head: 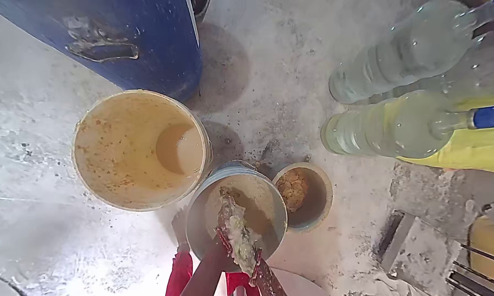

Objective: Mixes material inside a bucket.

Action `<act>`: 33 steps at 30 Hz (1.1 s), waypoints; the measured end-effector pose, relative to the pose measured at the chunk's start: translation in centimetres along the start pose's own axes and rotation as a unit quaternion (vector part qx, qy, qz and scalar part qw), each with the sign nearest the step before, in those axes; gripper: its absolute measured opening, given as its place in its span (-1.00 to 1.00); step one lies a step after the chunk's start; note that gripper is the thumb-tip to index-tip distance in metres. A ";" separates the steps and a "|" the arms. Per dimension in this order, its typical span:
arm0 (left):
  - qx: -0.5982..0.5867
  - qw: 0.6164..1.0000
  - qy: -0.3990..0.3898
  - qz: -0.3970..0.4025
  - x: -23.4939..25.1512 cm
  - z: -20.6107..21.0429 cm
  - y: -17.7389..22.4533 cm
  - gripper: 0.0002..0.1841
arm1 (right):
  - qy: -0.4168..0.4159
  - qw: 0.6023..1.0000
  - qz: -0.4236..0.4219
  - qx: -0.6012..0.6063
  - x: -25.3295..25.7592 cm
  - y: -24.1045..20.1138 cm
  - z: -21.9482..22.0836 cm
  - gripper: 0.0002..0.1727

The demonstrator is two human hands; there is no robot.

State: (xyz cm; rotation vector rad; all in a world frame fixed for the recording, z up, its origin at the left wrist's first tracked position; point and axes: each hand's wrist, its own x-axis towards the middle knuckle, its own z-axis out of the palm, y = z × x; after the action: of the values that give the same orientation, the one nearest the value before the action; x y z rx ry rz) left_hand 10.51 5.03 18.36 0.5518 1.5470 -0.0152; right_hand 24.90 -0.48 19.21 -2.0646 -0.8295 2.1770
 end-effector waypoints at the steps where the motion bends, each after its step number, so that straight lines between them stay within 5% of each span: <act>1: -0.013 1.000 -0.007 0.010 0.0 0.2 -0.2 -0.58 | 0.002 1.000 -0.006 -0.006 0.4 0.1 -0.2 -0.51; 3: -0.084 0.996 -0.010 0.042 -0.4 1.0 -0.5 -0.59 | 0.009 0.998 -0.061 -0.020 2.5 1.8 -0.9 -0.51; 6: -0.272 0.960 0.009 0.068 -0.1 0.9 -0.1 -0.61 | -0.029 0.965 -0.038 -0.259 6.8 -2.3 -1.6 -0.42; 10: 0.009 1.000 0.020 -0.005 2.4 -1.0 -2.0 -0.53 | 0.045 0.900 -0.181 -0.394 11.0 -5.3 -1.7 -0.36; 16: 0.251 0.968 0.004 -0.007 11.1 -1.9 -4.5 -0.48 | -0.034 0.887 -0.066 -0.457 18.2 -9.8 -2.7 -0.44; 20: 0.248 0.969 0.015 0.007 11.7 -0.8 -2.4 -0.49 | 0.054 0.944 -0.103 -0.308 13.1 -9.0 -3.9 -0.46; 22: 0.270 0.962 0.045 0.012 12.7 -0.7 -1.1 -0.45 | 0.043 0.937 -0.089 -0.336 13.3 -7.5 -3.5 -0.44; 28: 0.218 0.975 0.028 0.035 12.2 -2.1 -2.4 -0.54 | 0.035 0.930 0.082 -0.357 15.1 -3.7 -1.7 -0.56; 33: 0.310 0.940 -0.091 -0.114 8.2 -3.6 3.6 -0.54 | -0.059 0.906 0.175 -0.381 12.8 -2.2 0.1 -0.58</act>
State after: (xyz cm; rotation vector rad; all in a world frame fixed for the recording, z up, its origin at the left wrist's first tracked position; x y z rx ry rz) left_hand 8.75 12.15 12.06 0.8329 1.4026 -0.7340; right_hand 22.55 6.20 8.25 -2.5853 -1.6625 2.4269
